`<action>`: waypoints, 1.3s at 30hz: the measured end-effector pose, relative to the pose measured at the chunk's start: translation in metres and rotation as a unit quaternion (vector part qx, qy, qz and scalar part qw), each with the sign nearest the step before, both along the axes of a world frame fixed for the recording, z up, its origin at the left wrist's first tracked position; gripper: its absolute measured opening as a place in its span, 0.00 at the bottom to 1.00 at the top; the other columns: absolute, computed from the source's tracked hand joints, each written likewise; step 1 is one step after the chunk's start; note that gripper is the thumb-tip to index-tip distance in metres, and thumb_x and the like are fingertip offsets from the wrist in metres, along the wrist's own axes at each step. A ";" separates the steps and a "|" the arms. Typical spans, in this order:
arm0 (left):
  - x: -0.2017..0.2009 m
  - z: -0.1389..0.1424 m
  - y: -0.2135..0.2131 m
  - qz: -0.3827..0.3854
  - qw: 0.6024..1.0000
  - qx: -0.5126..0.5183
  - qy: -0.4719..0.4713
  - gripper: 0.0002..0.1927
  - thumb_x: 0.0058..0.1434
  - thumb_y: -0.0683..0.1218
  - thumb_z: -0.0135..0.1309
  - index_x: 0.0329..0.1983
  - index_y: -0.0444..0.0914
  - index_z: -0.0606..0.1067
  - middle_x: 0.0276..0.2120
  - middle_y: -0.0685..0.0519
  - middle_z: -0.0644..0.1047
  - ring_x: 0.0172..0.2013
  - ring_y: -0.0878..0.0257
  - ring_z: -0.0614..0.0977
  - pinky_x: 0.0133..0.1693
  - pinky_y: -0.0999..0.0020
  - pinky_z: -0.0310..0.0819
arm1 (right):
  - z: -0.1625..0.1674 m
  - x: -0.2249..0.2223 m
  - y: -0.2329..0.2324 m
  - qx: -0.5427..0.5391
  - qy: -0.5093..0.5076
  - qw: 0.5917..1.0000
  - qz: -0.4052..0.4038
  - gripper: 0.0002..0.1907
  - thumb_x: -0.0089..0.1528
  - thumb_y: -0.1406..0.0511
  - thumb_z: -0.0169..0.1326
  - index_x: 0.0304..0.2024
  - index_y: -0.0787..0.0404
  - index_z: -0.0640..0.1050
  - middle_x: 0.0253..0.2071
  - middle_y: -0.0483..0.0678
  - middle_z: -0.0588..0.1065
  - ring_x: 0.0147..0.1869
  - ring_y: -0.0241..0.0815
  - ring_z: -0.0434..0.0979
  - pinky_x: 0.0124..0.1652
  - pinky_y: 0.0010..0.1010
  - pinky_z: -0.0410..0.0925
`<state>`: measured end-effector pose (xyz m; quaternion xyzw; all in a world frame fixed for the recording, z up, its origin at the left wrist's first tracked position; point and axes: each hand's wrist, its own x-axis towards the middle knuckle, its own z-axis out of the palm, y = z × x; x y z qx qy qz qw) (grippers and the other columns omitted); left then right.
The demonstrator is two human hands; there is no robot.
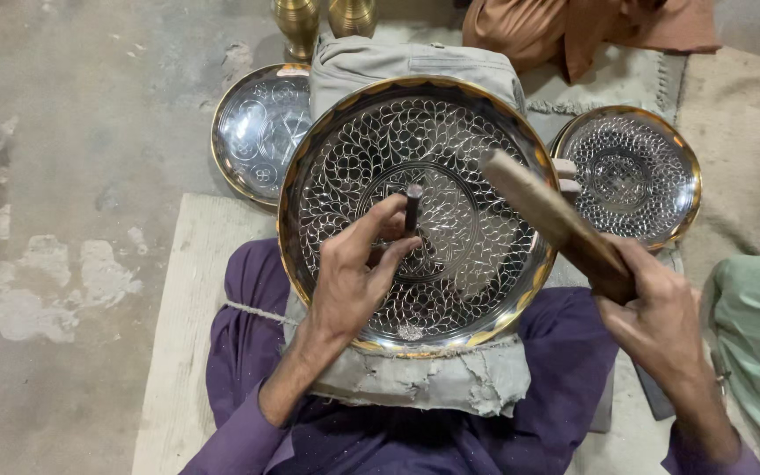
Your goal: The person sits cross-legged on the floor with a decorative metal tray resting on a cloth pad on their lap. They hold a small chisel against the tray's engraved surface and strike it with a wooden mallet, repositioning the chisel repeatedly to chase the pattern, briefly turning the tray near the end before resuming.
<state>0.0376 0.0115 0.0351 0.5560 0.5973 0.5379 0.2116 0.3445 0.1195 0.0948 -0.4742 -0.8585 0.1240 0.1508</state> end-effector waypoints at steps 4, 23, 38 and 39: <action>0.002 -0.004 0.003 -0.013 0.999 -0.031 -0.033 0.24 0.66 0.40 0.57 0.66 0.43 0.70 0.43 0.47 0.84 0.43 0.57 0.88 0.42 0.62 0.90 | 0.018 -0.013 0.004 -0.027 0.080 0.994 0.064 0.33 0.53 0.66 0.64 0.61 0.56 0.72 0.49 0.53 0.76 0.47 0.53 0.81 0.44 0.44 0.73; 0.006 -0.004 0.002 0.009 0.999 -0.038 0.001 0.25 0.66 0.41 0.59 0.65 0.43 0.69 0.42 0.47 0.84 0.42 0.57 0.89 0.41 0.63 0.90 | 0.094 -0.074 0.026 0.187 -0.209 0.951 0.132 0.37 0.58 0.60 0.63 0.70 0.37 0.71 0.41 0.45 0.81 0.35 0.45 0.81 0.34 0.38 0.72; 0.015 -0.011 -0.004 0.042 0.998 -0.035 -0.044 0.25 0.67 0.40 0.57 0.67 0.42 0.67 0.40 0.49 0.83 0.40 0.59 0.89 0.39 0.66 0.91 | 0.092 -0.096 0.029 0.183 -0.148 0.960 0.152 0.31 0.63 0.62 0.58 0.70 0.40 0.71 0.36 0.41 0.79 0.29 0.38 0.77 0.29 0.32 0.72; 0.014 -0.010 -0.004 0.037 0.997 -0.043 -0.059 0.25 0.68 0.39 0.56 0.67 0.41 0.67 0.41 0.48 0.83 0.41 0.59 0.89 0.39 0.66 0.92 | 0.092 -0.095 0.029 0.142 -0.149 0.968 0.146 0.33 0.62 0.62 0.58 0.71 0.39 0.70 0.40 0.41 0.79 0.29 0.38 0.77 0.29 0.32 0.72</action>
